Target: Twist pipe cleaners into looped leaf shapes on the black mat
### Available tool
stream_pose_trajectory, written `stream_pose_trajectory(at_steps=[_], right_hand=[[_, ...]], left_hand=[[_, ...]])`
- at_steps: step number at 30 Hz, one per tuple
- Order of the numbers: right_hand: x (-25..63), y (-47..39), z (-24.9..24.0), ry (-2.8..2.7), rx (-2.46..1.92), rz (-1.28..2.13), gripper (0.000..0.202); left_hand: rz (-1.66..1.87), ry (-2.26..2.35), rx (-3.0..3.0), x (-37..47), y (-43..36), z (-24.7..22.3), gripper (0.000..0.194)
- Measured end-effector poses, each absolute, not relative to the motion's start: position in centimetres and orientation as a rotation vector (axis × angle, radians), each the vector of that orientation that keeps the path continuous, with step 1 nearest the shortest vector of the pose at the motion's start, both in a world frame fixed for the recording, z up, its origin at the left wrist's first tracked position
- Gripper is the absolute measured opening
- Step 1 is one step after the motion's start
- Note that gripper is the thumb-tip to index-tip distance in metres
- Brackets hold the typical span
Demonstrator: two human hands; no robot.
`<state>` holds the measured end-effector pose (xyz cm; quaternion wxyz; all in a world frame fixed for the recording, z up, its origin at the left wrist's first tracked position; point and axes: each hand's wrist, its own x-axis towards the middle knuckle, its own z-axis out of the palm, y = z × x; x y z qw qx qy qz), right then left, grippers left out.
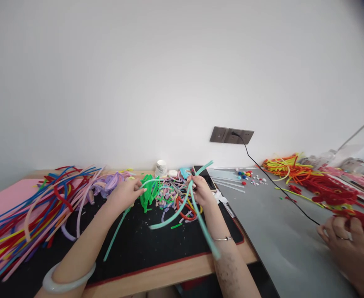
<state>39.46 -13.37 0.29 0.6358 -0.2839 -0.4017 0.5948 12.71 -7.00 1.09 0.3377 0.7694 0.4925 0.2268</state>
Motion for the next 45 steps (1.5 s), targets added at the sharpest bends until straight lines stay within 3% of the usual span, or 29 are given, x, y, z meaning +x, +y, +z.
stream_pose_trajectory(at_steps=[6,11,14,24,29,39,45], right_hand=[[37.7,-13.8,0.7,-1.083,-0.723,1.379,0.028],[36.0,-14.0,0.2,-1.227,-0.766,1.459,0.033],[35.5,-13.9,-0.3,-1.302,-0.772,1.498,0.036],[35.2,-13.7,-0.6,-1.200,-0.881,1.235,0.017],[35.0,-13.6,-0.6,-1.078,-0.912,1.146,0.017],[34.9,-14.0,-0.4,-1.074,-0.722,1.309,0.014],[35.8,-14.3,-0.3,-1.147,-0.647,1.574,0.015]], left_hand=[[1.007,1.272,2.281,13.6,-9.0,4.2,0.033],[0.451,0.754,2.018,17.3,-11.1,3.6,0.038],[0.365,0.660,1.923,18.9,-11.8,2.2,0.039],[0.522,0.853,1.731,19.3,-11.0,0.2,0.033],[0.661,0.960,1.761,19.4,-10.5,-0.6,0.031],[0.755,1.017,2.185,19.1,-10.4,-1.9,0.037],[0.806,0.965,2.225,18.6,-10.3,-2.2,0.033]])
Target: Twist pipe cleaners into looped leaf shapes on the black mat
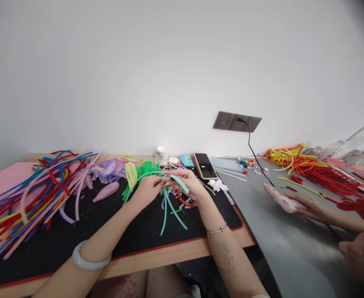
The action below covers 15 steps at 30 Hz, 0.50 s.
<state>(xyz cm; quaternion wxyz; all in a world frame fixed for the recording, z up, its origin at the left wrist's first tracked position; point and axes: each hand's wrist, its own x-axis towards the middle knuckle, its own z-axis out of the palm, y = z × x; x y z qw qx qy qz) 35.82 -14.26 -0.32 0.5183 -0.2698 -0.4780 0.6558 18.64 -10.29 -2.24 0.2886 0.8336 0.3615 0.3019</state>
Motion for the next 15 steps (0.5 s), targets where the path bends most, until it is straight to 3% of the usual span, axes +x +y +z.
stream_pose_trajectory(at_steps=[5,15], right_hand=[[36.15,-14.23,-0.21,-1.158,-0.673,1.637,0.024],[36.03,-14.12,0.19,-1.220,-0.926,1.547,0.022]], left_hand=[[0.812,0.914,2.116,18.60,-10.16,-3.01,0.033],[0.846,0.921,2.080,18.60,-10.19,-3.30,0.035]])
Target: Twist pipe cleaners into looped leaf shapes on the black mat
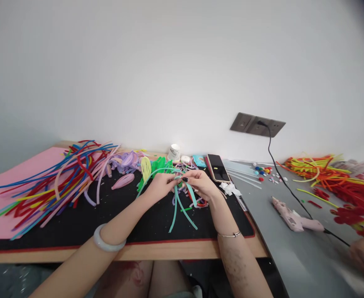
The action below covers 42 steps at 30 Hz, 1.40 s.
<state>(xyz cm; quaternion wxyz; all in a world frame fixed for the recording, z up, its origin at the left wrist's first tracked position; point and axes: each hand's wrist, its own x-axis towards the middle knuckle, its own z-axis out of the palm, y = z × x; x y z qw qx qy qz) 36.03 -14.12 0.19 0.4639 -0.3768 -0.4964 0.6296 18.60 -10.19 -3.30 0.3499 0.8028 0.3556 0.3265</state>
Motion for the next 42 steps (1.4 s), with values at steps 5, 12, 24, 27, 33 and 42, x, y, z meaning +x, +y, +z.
stream_pose_trajectory(at_steps=[5,12,24,27,33,42], right_hand=[[36.39,-14.24,0.28,-1.259,-0.987,1.642,0.026],[36.85,-14.16,-0.04,-1.296,-1.087,1.832,0.033],[36.66,-14.48,0.36,-1.351,-1.037,1.703,0.021],[36.82,-14.45,0.24,-1.336,-1.008,1.698,0.022],[37.02,-14.18,-0.34,-1.300,-0.902,1.722,0.026],[36.39,-13.90,-0.51,-1.134,-0.955,1.603,0.029]], left_hand=[[0.800,0.866,2.010,18.60,-10.10,-3.61,0.030],[0.860,1.009,2.177,18.41,-10.26,-3.19,0.027],[0.930,1.000,2.186,18.43,-10.22,-3.26,0.020],[0.941,1.003,2.191,18.43,-10.21,-3.32,0.021],[0.941,0.981,2.218,18.49,-10.43,-3.06,0.027],[0.953,0.972,1.691,18.59,-10.09,-3.08,0.032]])
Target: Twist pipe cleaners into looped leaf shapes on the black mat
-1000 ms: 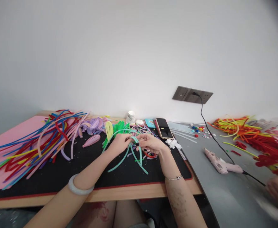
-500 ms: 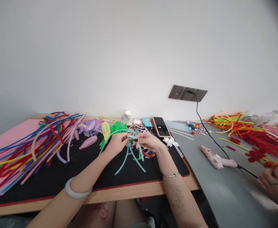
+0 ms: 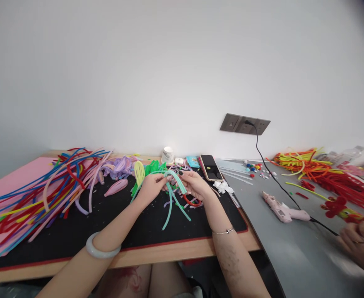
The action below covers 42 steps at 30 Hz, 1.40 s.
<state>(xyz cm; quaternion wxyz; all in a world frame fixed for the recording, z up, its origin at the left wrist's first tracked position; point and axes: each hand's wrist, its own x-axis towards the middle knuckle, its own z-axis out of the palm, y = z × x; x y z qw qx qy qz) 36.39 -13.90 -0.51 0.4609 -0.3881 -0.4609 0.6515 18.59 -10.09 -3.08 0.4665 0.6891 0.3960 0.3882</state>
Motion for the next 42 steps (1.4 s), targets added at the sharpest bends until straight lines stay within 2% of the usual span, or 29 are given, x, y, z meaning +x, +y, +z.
stream_pose_trajectory(at_steps=[3,7,15,34,42], right_hand=[[36.0,-14.0,-0.6,-1.185,-1.114,1.494,0.027],[35.7,-14.2,-0.8,-1.347,-1.233,1.583,0.024],[35.7,-14.2,-1.4,-1.352,-1.185,1.692,0.030],[35.1,-14.1,-1.5,-1.347,-1.213,1.562,0.023],[34.7,-14.1,-2.0,-1.238,-1.077,1.784,0.021]], left_hand=[[1.023,0.968,1.462,18.6,-9.9,-3.1,0.033],[1.085,0.962,1.313,18.6,-9.9,-3.0,0.035],[1.098,0.912,1.281,18.6,-10.0,-3.2,0.037],[1.068,0.890,1.285,18.6,-9.7,-3.7,0.032],[1.166,0.951,1.297,18.5,-9.7,-3.4,0.032]])
